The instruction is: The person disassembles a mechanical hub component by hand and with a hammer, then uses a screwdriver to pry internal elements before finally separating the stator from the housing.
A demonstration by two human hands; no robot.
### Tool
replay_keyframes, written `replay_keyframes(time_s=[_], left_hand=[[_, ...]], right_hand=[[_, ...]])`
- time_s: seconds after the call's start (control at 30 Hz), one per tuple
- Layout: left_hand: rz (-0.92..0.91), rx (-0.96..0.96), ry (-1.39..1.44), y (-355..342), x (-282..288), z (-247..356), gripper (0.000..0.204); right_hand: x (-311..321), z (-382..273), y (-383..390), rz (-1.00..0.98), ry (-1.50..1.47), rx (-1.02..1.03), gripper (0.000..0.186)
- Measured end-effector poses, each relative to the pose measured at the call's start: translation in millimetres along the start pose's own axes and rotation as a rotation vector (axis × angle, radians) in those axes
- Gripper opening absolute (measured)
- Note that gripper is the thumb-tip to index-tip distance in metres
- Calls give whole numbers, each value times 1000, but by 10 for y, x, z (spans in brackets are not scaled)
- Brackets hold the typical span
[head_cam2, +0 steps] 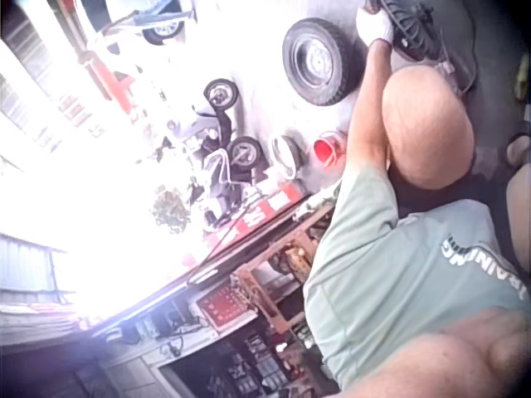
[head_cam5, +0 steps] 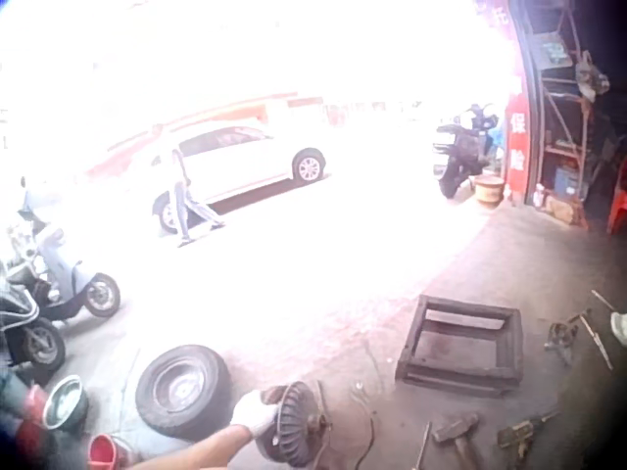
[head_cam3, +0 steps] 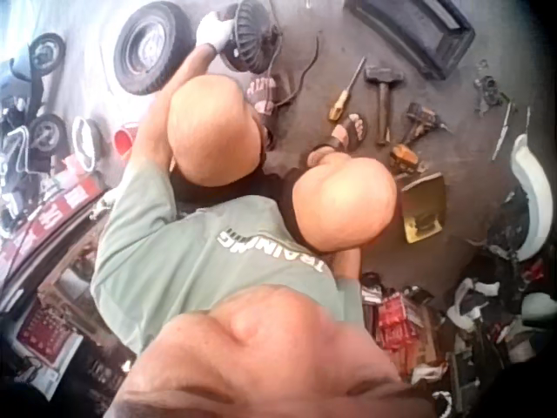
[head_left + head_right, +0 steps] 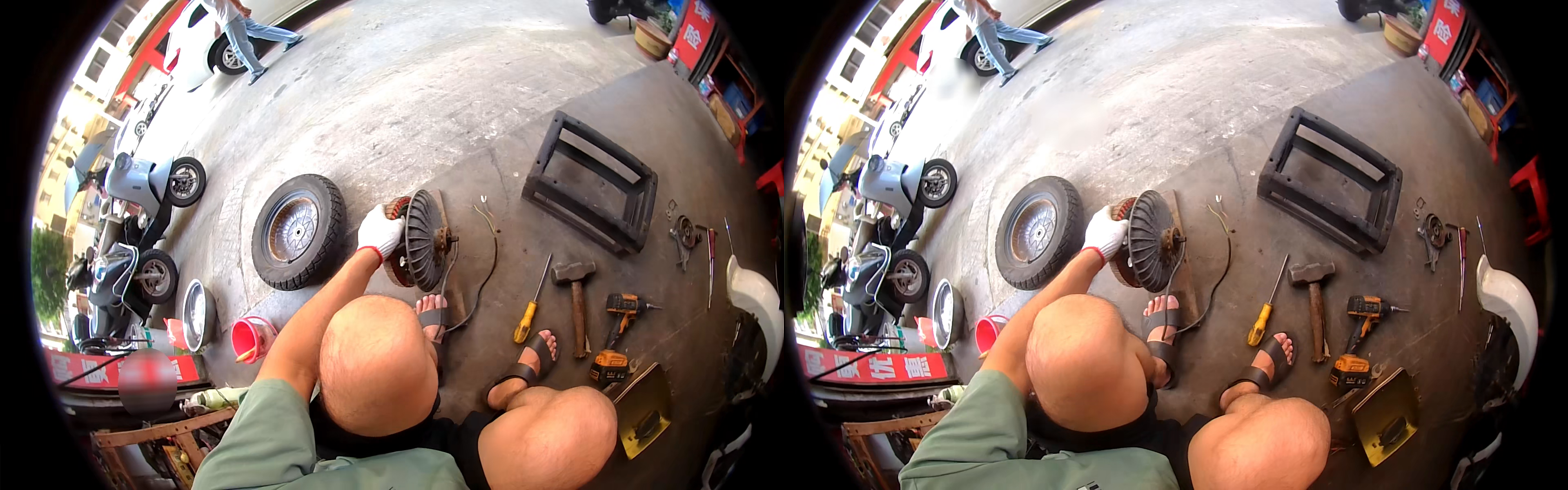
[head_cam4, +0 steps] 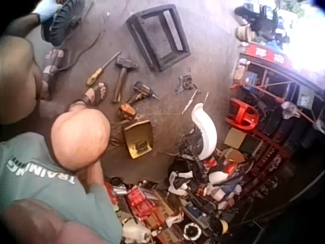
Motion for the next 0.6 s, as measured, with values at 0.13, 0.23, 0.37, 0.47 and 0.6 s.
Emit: replay_keyframes(time_s=[0.13,0.23,0.37,0.47,0.6], left_hand=[[4,25,-42,63,10,18,48],[-18,49,-61,67,15,0,48],[-51,49,7,87,45,13,48],[-108,86,60,113,88,8,51],[-191,59,173,60,98,-71,58]], right_hand=[[917,-2019,265,-79,-207,347,19],[1307,-3677,734,-193,-153,683,21],[892,-5278,1150,-363,273,879,21],[20,-5859,1040,-130,863,1102,32],[-1119,-5882,415,-46,903,1092,59]])
Point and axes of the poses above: each hand's wrist, its own y-axis away from the middle knuckle, its own x-axis out of the back of the hand, z = x × y, the point moved 5 cm from there along -y, towards the middle knuckle, and after that the axes turned 9 degrees about -z, right-handed, at the moved point
